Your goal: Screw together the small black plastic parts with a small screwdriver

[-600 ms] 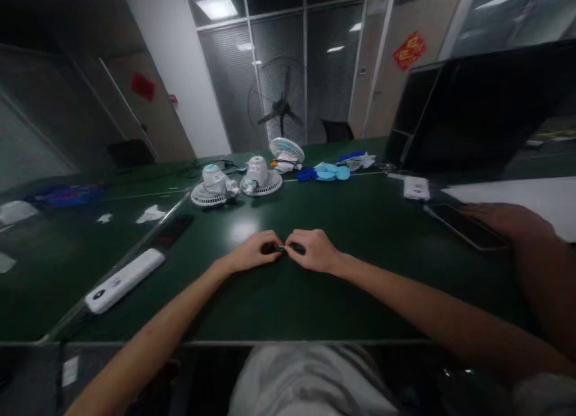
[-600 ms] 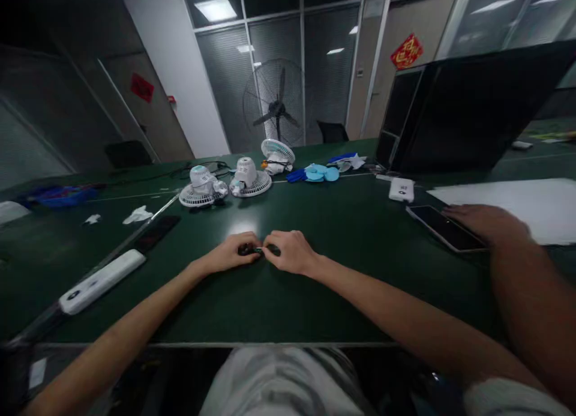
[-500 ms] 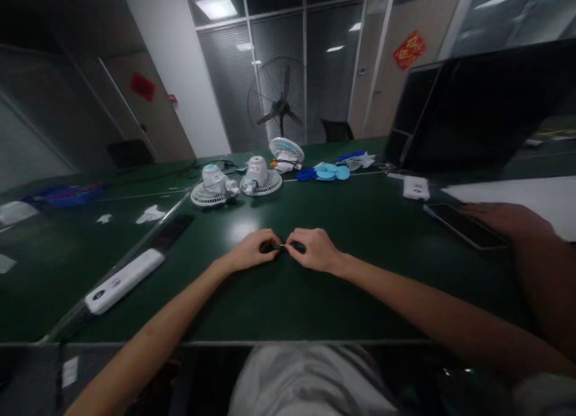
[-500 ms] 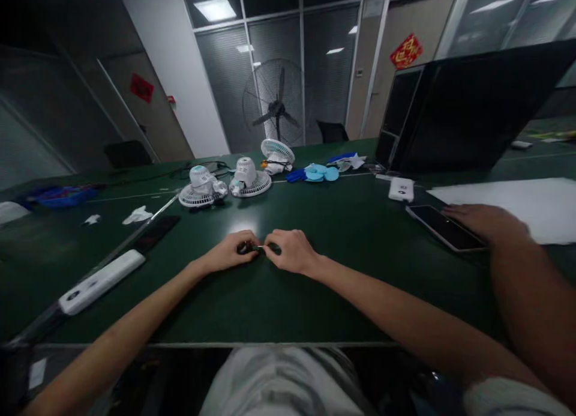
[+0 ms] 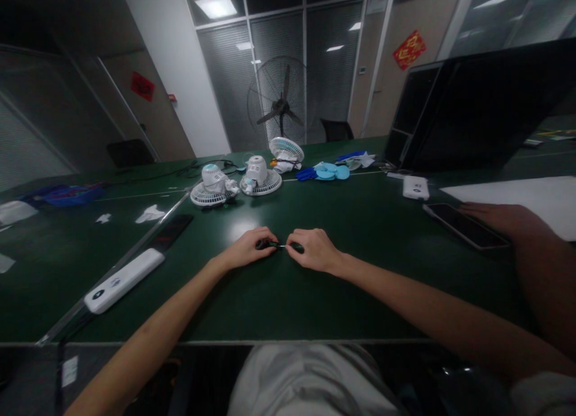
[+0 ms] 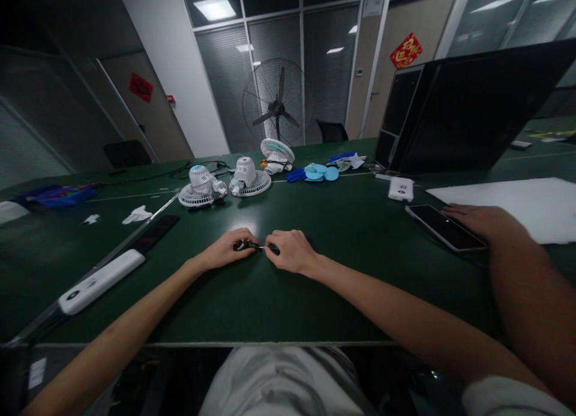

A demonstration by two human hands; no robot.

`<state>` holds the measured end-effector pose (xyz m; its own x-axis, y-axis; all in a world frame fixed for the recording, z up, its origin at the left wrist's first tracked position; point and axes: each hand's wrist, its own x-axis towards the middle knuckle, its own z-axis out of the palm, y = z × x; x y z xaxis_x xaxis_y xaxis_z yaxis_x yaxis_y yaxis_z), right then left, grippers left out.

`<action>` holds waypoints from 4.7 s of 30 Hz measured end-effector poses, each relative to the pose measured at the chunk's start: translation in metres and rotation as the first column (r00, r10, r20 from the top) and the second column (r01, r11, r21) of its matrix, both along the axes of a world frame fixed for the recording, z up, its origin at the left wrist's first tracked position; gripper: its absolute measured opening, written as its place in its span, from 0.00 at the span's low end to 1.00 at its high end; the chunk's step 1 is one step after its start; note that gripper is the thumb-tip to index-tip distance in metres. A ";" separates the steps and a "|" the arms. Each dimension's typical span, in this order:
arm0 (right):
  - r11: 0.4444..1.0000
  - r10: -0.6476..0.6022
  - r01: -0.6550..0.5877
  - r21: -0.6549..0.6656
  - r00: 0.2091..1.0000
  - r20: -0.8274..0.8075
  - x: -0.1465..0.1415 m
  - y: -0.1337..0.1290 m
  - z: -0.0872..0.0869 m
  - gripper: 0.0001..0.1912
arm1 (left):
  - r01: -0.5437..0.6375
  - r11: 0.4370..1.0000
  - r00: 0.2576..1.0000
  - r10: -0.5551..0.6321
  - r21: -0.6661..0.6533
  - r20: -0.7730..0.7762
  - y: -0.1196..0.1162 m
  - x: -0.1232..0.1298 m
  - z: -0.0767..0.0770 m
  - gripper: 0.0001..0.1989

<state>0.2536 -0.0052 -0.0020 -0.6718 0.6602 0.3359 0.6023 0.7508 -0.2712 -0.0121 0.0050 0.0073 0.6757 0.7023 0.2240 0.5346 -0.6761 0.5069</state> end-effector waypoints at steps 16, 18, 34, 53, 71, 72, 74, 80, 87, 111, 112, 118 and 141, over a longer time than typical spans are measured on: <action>1.000 0.005 -0.005 0.022 1.000 -0.009 -0.002 -0.001 -0.002 0.12 | 0.035 0.999 0.999 -0.035 -0.021 -0.001 -0.007 0.010 -0.001 0.10; 1.000 0.008 -0.007 0.021 1.000 -0.023 -0.001 -0.001 -0.002 0.12 | 0.042 0.999 0.999 -0.042 -0.032 -0.007 -0.007 0.008 0.000 0.10; 0.998 0.051 -0.055 -0.034 0.993 -0.104 0.001 0.002 -0.004 0.11 | -0.467 0.876 0.883 0.469 0.119 0.006 0.057 -0.104 -0.015 0.17; 0.996 0.058 -0.065 -0.068 0.993 -0.101 0.001 0.002 -0.003 0.11 | -0.797 0.596 0.602 0.798 0.101 0.037 0.069 -0.169 -0.022 0.17; 0.996 0.042 -0.048 -0.081 0.996 -0.078 0.001 -0.001 0.001 0.12 | -0.794 0.579 0.606 0.775 0.186 0.176 0.069 -0.141 -0.025 0.15; 0.996 0.039 -0.045 -0.078 0.996 -0.076 0.001 -0.001 0.002 0.12 | -0.796 0.575 0.604 0.774 0.192 0.187 0.069 -0.141 -0.025 0.14; 0.996 0.036 -0.041 -0.074 0.997 -0.073 0.000 0.000 0.001 0.12 | -0.803 0.557 0.595 0.772 0.211 0.224 0.069 -0.141 -0.024 0.12; 0.996 0.047 -0.053 -0.070 0.996 -0.076 0.001 0.002 -0.001 0.12 | -0.826 0.503 0.563 0.765 0.256 0.313 0.070 -0.140 -0.024 0.14; 0.995 0.060 -0.067 -0.075 0.994 -0.092 0.002 0.001 0.000 0.11 | -0.822 0.497 0.567 0.760 0.280 0.317 0.066 -0.135 -0.023 0.14; 0.995 0.038 -0.042 -0.085 0.998 -0.049 0.001 0.003 -0.001 0.12 | -0.799 0.540 0.601 0.710 0.264 0.368 0.072 -0.136 -0.029 0.14; 0.995 0.041 -0.045 -0.086 0.998 -0.052 0.001 0.003 -0.001 0.12 | -0.797 0.545 0.604 0.707 0.261 0.367 0.072 -0.137 -0.029 0.14; 0.994 0.049 -0.055 -0.091 0.997 -0.065 0.002 0.001 0.000 0.11 | -0.787 0.576 0.615 0.703 0.221 0.356 0.075 -0.141 -0.034 0.11; 0.994 0.062 -0.068 -0.085 0.996 -0.070 0.001 0.002 -0.001 0.12 | -0.758 0.583 0.638 0.755 0.292 0.150 0.073 -0.137 -0.027 0.14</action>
<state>0.2548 -0.0033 -0.0029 -0.6923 0.6445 0.3246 0.5313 0.7596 -0.3751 -0.1494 0.0775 -0.0195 -0.0711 0.8524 0.5181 0.9215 -0.1426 0.3612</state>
